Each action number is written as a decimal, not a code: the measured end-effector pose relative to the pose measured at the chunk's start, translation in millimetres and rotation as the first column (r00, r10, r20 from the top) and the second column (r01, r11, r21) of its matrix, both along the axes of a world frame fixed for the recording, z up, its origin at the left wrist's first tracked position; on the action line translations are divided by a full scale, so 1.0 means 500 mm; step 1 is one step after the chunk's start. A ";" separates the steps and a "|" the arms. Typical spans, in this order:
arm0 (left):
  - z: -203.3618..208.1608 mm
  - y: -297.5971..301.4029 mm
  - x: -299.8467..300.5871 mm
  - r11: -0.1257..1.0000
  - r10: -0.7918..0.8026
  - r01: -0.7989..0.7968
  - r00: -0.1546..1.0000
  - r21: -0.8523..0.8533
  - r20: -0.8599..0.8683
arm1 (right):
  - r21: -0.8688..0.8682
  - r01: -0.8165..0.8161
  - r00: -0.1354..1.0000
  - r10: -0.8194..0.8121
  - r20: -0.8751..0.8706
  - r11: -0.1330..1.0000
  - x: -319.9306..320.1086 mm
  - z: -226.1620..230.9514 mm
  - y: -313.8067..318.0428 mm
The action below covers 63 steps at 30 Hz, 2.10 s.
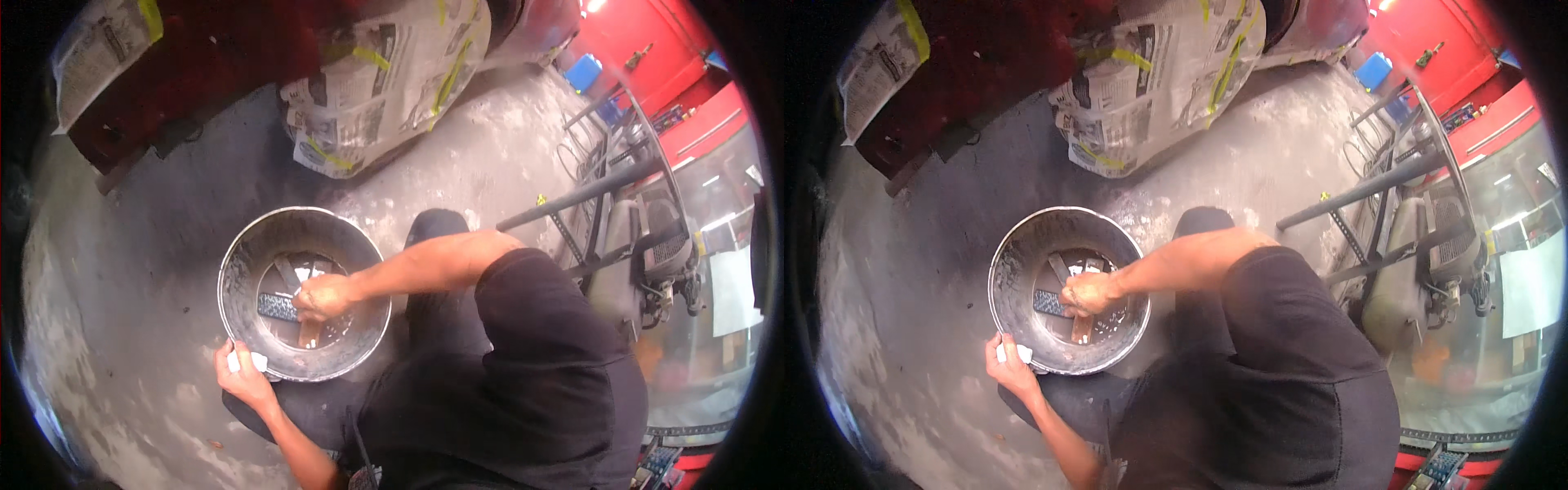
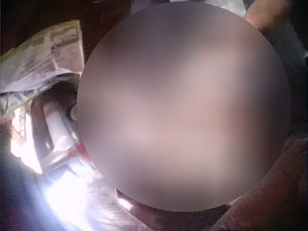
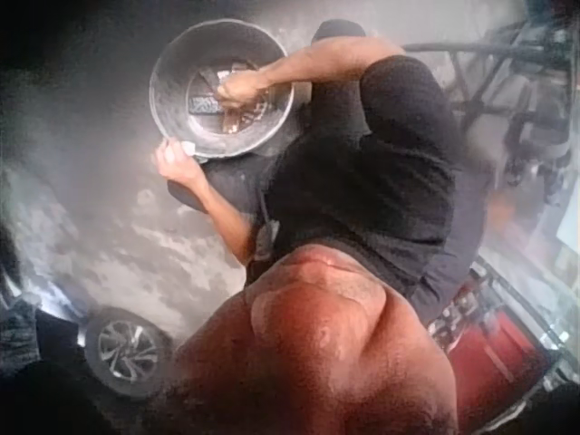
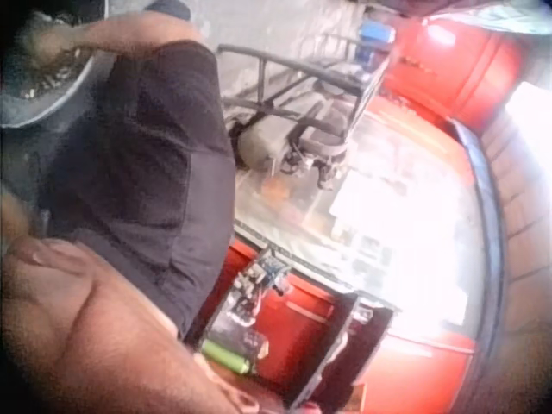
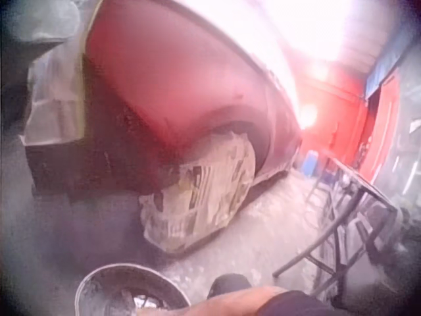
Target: The person wipes the surface of a maroon car bumper with a white cloth, dipping the cloth into a bucket of water to clean it. The bumper is partially covered with newspaper and masking tape. The person moves around the bumper, cleaning different sections including the lower edge and the area around the taillight.
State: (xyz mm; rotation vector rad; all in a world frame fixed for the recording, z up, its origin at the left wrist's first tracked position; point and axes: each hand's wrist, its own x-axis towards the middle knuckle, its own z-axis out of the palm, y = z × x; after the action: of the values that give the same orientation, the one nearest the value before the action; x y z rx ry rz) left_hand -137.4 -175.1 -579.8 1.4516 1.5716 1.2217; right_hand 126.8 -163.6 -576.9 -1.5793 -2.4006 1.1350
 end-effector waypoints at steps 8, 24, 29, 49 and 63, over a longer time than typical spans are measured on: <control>0.014 -0.005 -0.005 0.997 0.052 -0.047 0.996 -0.059 0.073 | 0.030 0.170 0.982 -0.167 -0.088 0.985 -0.021 0.002 0.051; 0.016 0.002 -0.008 0.996 0.014 -0.016 1.000 0.090 0.024 | 0.723 0.323 0.938 -0.108 -0.328 0.610 0.067 0.300 0.062; 0.026 0.001 -0.017 0.995 0.038 -0.040 0.999 0.092 0.024 | 0.975 0.212 0.972 -0.120 -0.203 0.067 0.066 0.492 0.233; 0.034 0.001 -0.006 0.995 -0.004 -0.003 0.997 0.096 0.078 | 0.938 -0.197 0.859 -0.511 0.025 -0.286 0.218 0.628 0.396; 0.004 0.003 -0.012 0.998 -0.011 0.007 0.998 0.056 0.058 | 0.987 -0.090 0.796 -0.605 -0.009 -0.134 0.345 0.506 0.319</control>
State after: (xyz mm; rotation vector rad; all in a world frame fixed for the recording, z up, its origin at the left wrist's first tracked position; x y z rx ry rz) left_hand -143.3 -173.7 -577.7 1.4433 1.5016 1.3005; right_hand 299.2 -4.2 -323.7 -1.4661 -1.7202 -1.2498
